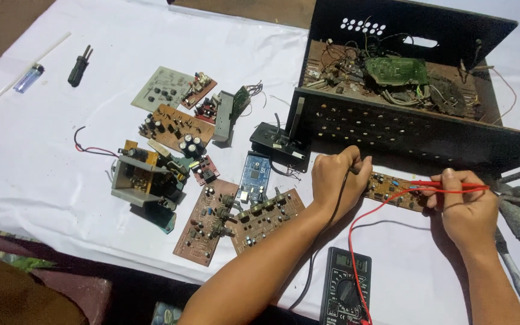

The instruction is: Testing electronic components on a circuit board using a digital multimeter to diagnose faults.

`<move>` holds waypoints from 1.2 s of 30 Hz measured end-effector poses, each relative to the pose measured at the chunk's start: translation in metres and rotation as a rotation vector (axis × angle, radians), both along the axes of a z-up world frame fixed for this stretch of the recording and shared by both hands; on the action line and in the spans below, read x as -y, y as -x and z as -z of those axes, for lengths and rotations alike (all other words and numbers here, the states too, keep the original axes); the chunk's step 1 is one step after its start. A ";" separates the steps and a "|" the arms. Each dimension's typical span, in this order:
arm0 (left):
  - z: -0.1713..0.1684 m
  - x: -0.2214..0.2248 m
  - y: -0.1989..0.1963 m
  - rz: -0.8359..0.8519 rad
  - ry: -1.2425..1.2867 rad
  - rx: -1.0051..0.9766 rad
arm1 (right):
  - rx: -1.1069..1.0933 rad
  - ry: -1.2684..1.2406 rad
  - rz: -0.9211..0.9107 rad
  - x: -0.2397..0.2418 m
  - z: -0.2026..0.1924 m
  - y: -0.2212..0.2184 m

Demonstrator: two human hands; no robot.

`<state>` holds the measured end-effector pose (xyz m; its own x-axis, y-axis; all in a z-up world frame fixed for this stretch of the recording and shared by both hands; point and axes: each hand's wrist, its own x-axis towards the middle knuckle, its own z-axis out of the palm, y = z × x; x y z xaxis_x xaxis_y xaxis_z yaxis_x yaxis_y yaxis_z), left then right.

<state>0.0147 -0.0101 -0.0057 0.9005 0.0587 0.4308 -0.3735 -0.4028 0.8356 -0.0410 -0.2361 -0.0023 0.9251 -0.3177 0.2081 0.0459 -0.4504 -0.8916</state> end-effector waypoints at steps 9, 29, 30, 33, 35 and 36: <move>-0.001 0.001 0.004 0.038 0.025 0.011 | -0.113 0.138 0.022 -0.017 -0.016 0.008; -0.056 -0.069 0.154 -0.011 0.128 0.562 | 0.053 0.352 -0.702 -0.152 -0.067 0.013; -0.057 -0.079 0.158 -0.051 0.114 0.590 | 0.188 0.488 -0.868 -0.156 -0.061 0.006; -0.058 -0.100 0.167 -0.084 0.167 0.509 | 0.169 0.591 -1.014 -0.171 -0.043 -0.005; -0.057 -0.113 0.164 -0.119 0.159 0.501 | 0.162 0.578 -1.071 -0.179 -0.036 -0.011; -0.056 -0.118 0.164 -0.146 0.153 0.486 | 0.146 0.562 -1.122 -0.182 -0.031 -0.012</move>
<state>-0.1494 0.1080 0.0507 0.5767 0.2640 0.7731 -0.6815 -0.3664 0.6335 -0.0285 -0.0539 0.0290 0.5848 0.7904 0.1821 0.7295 -0.4144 -0.5442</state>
